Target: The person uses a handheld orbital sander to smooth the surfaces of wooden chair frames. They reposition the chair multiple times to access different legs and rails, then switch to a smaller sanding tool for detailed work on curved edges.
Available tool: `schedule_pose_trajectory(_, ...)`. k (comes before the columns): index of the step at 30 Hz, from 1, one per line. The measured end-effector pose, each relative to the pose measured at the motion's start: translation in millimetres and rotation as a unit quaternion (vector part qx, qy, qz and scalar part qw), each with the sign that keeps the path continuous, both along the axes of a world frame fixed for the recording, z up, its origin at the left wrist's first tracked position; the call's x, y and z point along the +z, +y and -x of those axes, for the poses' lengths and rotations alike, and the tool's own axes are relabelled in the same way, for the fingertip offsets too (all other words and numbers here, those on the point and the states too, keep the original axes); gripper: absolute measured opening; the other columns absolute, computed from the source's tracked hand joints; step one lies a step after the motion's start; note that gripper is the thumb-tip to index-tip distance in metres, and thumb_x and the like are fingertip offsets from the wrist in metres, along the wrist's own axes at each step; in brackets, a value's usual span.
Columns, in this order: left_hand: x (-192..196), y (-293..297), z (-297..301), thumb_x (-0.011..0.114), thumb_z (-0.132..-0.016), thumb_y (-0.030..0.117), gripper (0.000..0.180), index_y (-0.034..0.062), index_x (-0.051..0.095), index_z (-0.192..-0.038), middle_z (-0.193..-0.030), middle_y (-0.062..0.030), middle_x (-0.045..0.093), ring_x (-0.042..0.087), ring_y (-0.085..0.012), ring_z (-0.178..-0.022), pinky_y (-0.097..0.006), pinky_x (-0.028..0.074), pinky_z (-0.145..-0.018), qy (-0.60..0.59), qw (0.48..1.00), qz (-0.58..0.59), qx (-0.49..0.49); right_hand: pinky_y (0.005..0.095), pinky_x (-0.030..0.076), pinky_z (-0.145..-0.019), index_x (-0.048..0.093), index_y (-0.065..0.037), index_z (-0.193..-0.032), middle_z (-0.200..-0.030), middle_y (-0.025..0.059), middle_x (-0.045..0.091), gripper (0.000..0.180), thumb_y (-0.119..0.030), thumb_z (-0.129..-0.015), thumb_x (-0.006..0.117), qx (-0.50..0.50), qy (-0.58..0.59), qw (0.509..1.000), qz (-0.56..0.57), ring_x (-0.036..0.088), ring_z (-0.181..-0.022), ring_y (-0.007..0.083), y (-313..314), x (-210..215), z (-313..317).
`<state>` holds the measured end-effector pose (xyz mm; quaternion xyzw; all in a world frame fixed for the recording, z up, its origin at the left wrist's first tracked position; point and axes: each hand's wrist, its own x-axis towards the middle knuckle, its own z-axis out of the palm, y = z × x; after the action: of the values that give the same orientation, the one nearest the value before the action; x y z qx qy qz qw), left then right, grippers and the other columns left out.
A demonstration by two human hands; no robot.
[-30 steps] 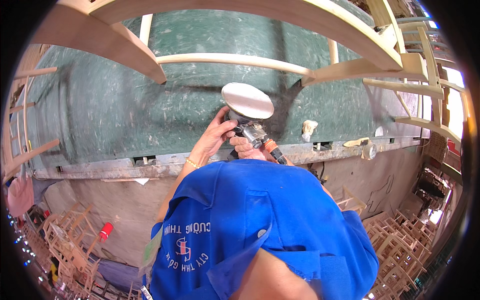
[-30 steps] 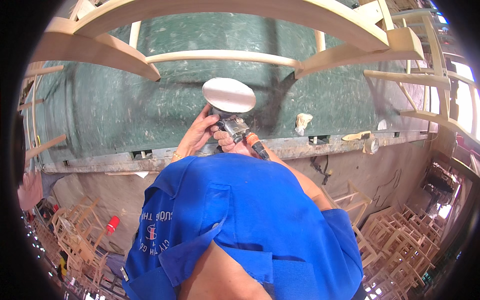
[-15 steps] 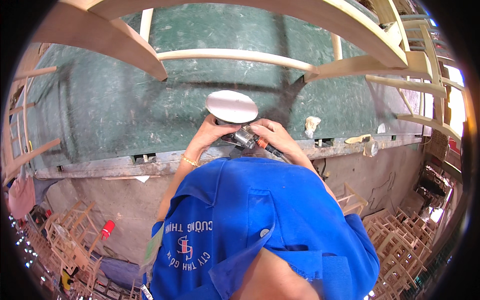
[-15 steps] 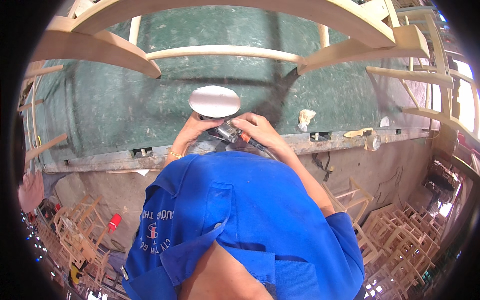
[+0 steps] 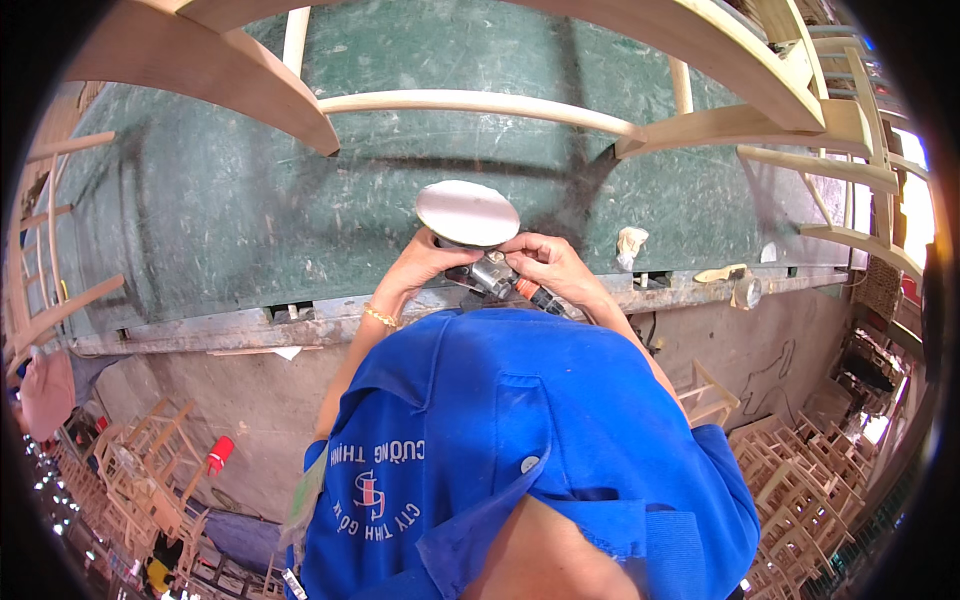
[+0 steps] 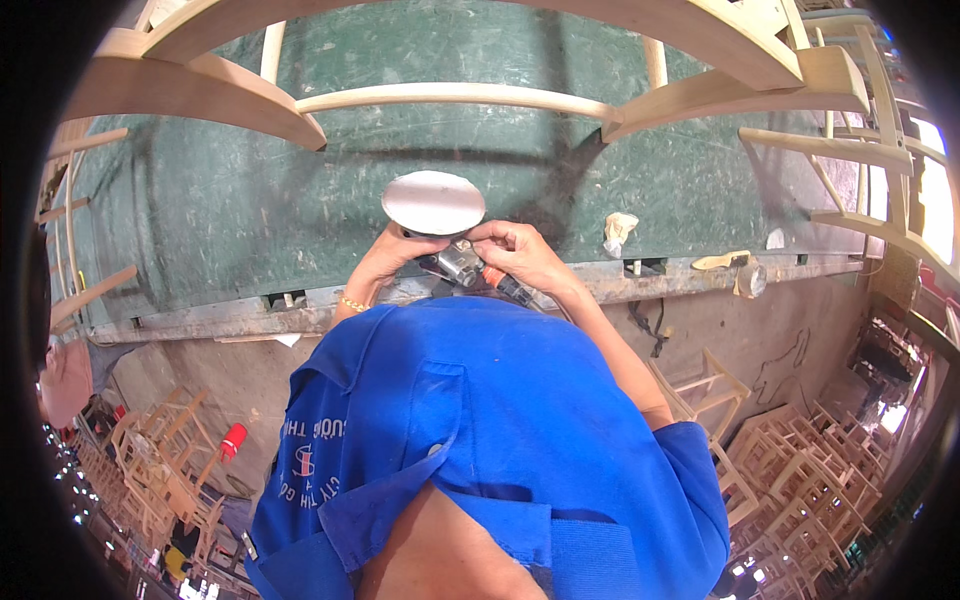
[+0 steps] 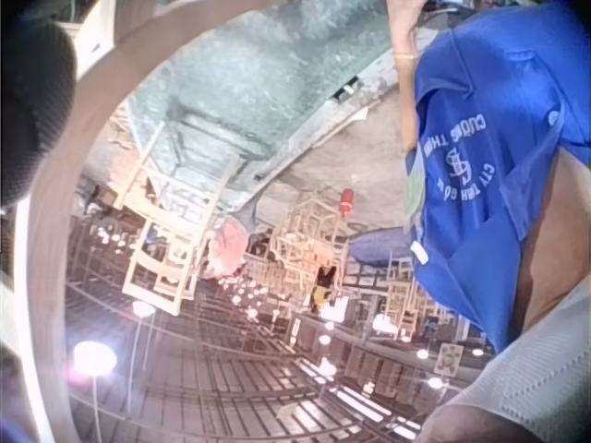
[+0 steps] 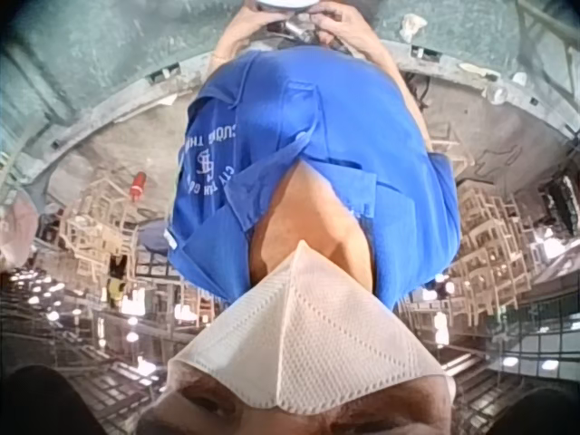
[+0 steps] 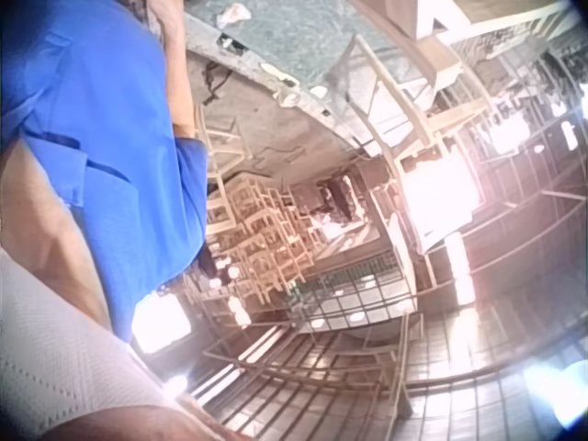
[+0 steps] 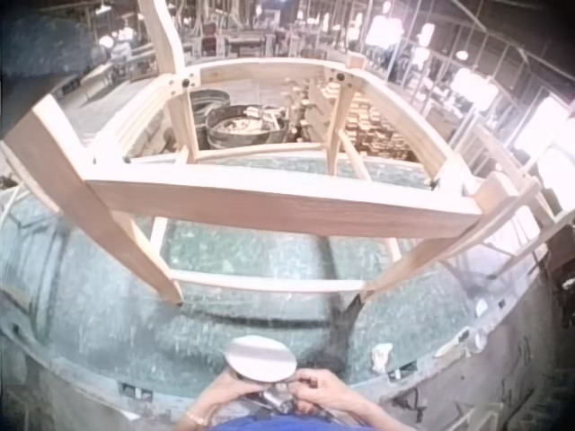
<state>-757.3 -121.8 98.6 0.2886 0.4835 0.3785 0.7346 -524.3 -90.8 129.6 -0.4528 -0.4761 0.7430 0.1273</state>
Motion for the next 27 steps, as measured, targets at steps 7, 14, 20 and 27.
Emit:
schedule_pose_trajectory(7, -9.2, -6.2, 0.8, 0.083, -0.071, 0.015, 0.060, -0.0022, 0.059, -0.124, -0.115, -0.0113, 0.065, 0.060, -0.0182, -0.107, -0.031, 0.046, -0.093, -0.063, 0.997, 0.022, 0.044, 0.0218, 0.049, -0.064, 0.064, 0.004, -0.113, -0.085, 0.0037, 0.067, 0.029, -0.015, -0.091, 0.063, -0.008, 0.030, 1.000, -0.005, 0.059, -0.073, 0.0056, 5.8, 6.3, 8.6)
schedule_pose_trajectory(14, -10.6, -8.9, 3.5, 0.080, -0.073, 0.021, 0.061, -0.0028, 0.058, -0.125, -0.116, -0.0117, 0.065, 0.059, -0.0198, -0.108, -0.032, 0.044, -0.094, -0.050, 0.998, 0.025, 0.025, 0.0220, 0.050, -0.061, 0.065, 0.006, -0.107, -0.078, 0.0043, 0.067, 0.025, -0.014, -0.090, 0.063, 0.003, -0.011, 1.000, -0.026, 0.061, -0.068, 0.0062, 5.7, -2.4, 14.5)
schedule_pose_trajectory(20, -14.4, -9.4, 6.7, 0.080, -0.073, 0.021, 0.061, -0.0024, 0.058, -0.125, -0.115, -0.0112, 0.065, 0.060, -0.0192, -0.107, -0.032, 0.044, -0.094, -0.042, 0.998, 0.027, 0.025, 0.0231, 0.049, -0.073, 0.066, 0.004, -0.107, -0.092, 0.0036, 0.069, 0.024, -0.010, -0.089, 0.065, 0.017, -0.051, 0.999, -0.008, 0.059, -0.082, 0.0058, 6.9, 0.3, 18.0)
schedule_pose_trajectory(27, -11.1, -6.8, 11.3, 0.083, -0.070, 0.011, 0.060, 0.0006, 0.059, -0.123, -0.113, -0.0087, 0.065, 0.060, -0.0164, -0.105, -0.030, 0.047, -0.091, -0.041, 0.999, 0.003, 0.034, 0.0225, 0.049, -0.062, 0.067, 0.004, -0.105, -0.083, 0.0042, 0.067, 0.023, -0.010, -0.086, 0.063, -0.012, -0.047, 0.999, -0.019, 0.059, -0.070, 0.0059, 4.2, -0.6, 24.0)
